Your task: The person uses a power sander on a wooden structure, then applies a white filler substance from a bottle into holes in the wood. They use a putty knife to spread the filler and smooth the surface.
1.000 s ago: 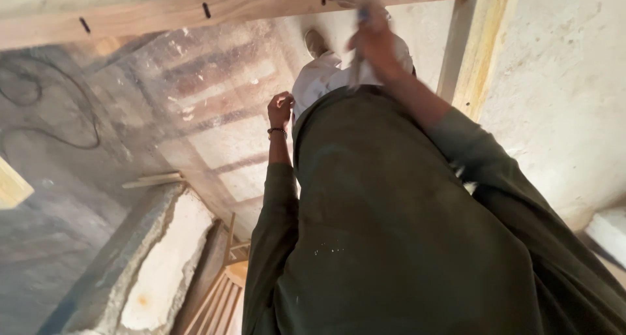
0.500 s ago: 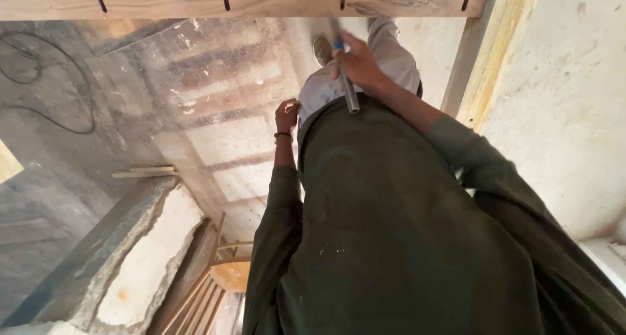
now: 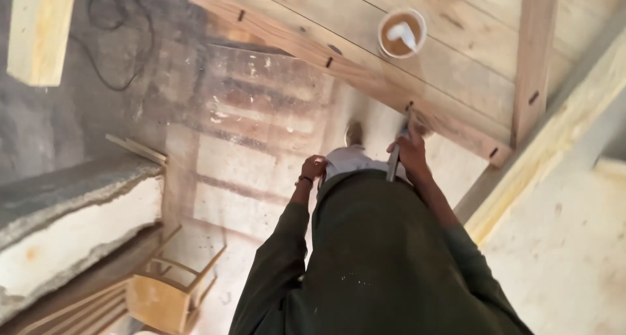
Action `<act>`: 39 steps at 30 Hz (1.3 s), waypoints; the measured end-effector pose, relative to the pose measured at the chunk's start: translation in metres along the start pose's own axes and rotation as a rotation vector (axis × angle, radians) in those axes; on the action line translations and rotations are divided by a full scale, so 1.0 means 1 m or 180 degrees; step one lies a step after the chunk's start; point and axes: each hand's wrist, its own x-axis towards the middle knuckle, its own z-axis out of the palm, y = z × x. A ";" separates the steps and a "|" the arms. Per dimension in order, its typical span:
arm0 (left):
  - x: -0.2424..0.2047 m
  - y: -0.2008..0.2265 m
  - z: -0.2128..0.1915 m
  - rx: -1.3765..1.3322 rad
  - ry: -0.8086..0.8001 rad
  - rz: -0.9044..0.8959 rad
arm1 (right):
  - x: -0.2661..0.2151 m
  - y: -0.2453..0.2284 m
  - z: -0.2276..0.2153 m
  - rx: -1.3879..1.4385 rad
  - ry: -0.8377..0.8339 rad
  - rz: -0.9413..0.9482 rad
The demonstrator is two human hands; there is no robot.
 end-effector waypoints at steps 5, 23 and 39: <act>0.001 -0.007 0.010 0.0003 0.0336 0.0458 | 0.000 -0.013 -0.025 0.0861 0.0423 -0.0080; -0.018 0.020 -0.012 0.0266 0.0578 0.0149 | 0.025 0.011 -0.016 0.1601 -0.0031 0.0913; -0.009 0.029 -0.005 0.0895 0.0014 0.0026 | 0.052 0.112 -0.080 0.2473 0.0644 0.1848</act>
